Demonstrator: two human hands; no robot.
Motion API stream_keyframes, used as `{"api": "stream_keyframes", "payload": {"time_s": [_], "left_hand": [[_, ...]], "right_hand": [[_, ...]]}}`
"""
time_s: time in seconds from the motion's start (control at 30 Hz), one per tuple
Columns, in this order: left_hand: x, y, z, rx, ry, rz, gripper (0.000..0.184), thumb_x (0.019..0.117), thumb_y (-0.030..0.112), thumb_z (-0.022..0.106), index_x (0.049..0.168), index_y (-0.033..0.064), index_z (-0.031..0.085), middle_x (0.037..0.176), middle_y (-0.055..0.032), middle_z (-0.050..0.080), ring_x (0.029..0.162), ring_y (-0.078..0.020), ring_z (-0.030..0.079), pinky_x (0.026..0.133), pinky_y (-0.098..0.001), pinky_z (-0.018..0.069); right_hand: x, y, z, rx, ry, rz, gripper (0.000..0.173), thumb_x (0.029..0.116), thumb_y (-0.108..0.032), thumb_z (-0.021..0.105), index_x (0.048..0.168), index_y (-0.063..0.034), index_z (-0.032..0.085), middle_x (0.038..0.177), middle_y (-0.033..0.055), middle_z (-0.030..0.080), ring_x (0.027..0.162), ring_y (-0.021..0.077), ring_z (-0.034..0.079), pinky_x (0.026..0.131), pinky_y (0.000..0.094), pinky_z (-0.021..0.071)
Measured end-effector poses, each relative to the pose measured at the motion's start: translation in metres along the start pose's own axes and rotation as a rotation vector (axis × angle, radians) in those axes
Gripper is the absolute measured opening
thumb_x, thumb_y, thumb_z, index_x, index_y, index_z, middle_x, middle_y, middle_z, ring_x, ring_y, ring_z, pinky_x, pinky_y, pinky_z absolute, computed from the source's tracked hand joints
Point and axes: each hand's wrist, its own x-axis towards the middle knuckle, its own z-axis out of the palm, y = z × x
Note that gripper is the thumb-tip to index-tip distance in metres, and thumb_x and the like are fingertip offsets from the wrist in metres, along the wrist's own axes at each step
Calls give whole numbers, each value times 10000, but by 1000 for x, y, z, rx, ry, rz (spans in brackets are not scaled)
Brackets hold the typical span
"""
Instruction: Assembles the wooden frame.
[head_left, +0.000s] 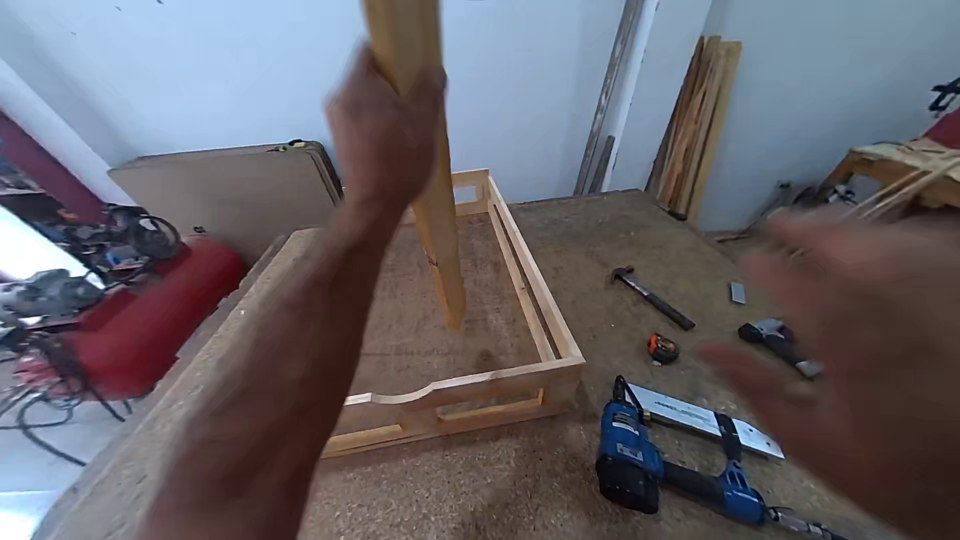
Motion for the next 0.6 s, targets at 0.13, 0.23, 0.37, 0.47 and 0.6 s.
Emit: {"api": "stream_keyframes", "payload": {"time_s": [0.13,0.23,0.37,0.47,0.6], "left_hand": [[64,-7,-76,-10,161,121,164,937,182,642,887,28,663,837,-62,631,796,-140,622,759,-405,536],[85,-37,-108,-315,150,68,35,944,124,604,970,102,612,886,-8,632,826,-117,645,745,-348,581],[51,-41,-117,-602,217,-321,412,947,252,714,1296,84,574,1130,-91,715,995,-229,732,828,-439,645],[22,-71,-105,-630,203,-512,423,1014,369,632,1341,117,544,1102,-76,706,939,-208,731,782,-421,643],[-54,-116,-82,-813,-212,-542,738,1029,702,130,1543,242,394,1425,-19,598,1258,-237,615,1000,-510,544]], "right_hand": [[-4,-53,120,347,-71,176,992,853,-739,619,1516,-20,457,1553,226,457,1363,376,540,1050,569,505],[1,-88,170,478,-149,245,1239,710,-853,670,1587,-44,337,1619,188,377,1423,340,479,1104,546,471],[-13,-123,172,674,-365,360,1104,701,-672,792,1558,-98,399,1345,131,642,1079,274,703,846,501,608],[-26,-131,161,1038,-571,423,996,661,-583,826,1470,-106,493,1212,80,693,1029,208,704,844,466,604],[-22,-142,155,1865,-716,505,874,682,-549,841,1363,-80,559,991,15,682,754,111,657,634,311,586]]}}
